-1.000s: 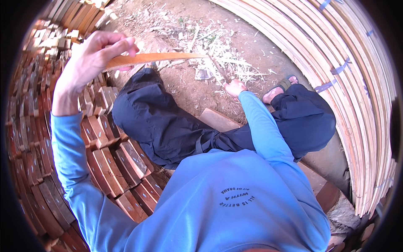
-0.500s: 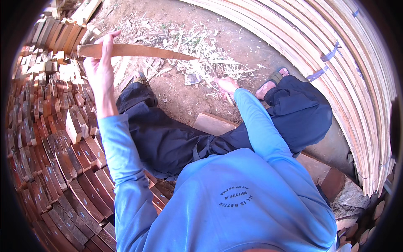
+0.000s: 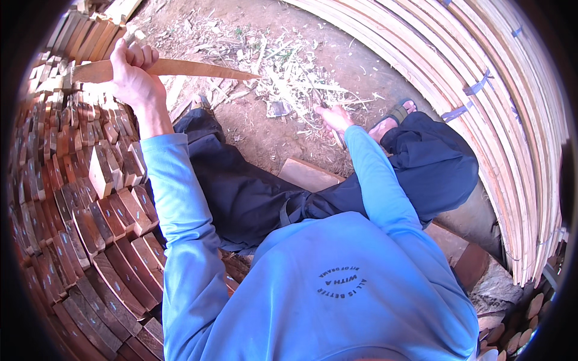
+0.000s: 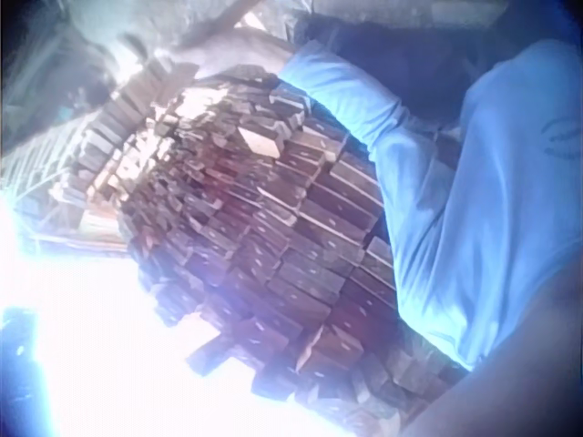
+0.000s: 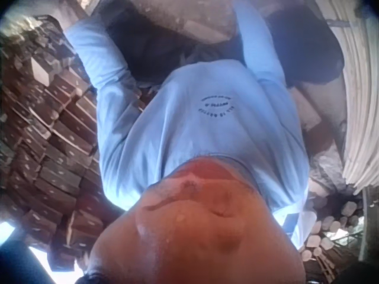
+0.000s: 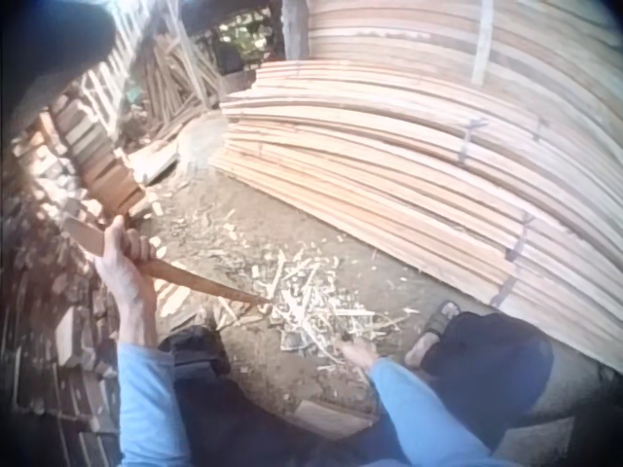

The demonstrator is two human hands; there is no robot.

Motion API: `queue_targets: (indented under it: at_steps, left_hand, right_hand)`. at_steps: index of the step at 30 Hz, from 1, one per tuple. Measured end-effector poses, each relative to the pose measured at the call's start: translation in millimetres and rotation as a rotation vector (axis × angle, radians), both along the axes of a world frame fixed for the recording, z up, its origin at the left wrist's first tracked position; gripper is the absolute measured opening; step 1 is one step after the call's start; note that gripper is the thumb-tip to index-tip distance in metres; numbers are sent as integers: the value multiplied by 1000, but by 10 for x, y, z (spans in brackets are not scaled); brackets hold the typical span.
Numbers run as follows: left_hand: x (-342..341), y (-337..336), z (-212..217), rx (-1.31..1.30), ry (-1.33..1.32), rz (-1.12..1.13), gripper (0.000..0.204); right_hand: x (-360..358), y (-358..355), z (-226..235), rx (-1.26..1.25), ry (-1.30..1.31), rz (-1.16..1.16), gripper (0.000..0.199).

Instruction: The person shaves a long piece of wood using a large blade, removing thin strips while holding the wood steady by hand.

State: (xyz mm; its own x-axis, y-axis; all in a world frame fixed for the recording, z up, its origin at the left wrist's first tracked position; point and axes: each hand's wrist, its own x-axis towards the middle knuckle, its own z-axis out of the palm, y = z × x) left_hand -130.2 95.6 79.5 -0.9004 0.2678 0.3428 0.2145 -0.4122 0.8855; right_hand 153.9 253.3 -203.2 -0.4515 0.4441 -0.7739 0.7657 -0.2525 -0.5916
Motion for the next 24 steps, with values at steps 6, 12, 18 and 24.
queue_targets:
  at_steps: [6, 12, 18, 24]
  left_hand:
    - [8, 14, -113, 24, -15, -57, 43]
    - [-14, 77, -254, 95, 37, -97, 39]
    - [-28, 87, -264, 90, 73, -112, 39]
    - [-94, 107, -258, 49, 47, 12, 38]
  right_hand:
    - [-8, -88, 157, 65, -35, 115, 48]
    - [3, -102, 187, 62, -56, 134, 52]
    - [7, -72, -88, 41, -67, 76, 53]
    - [-126, -118, 53, -137, 95, 15, 50]
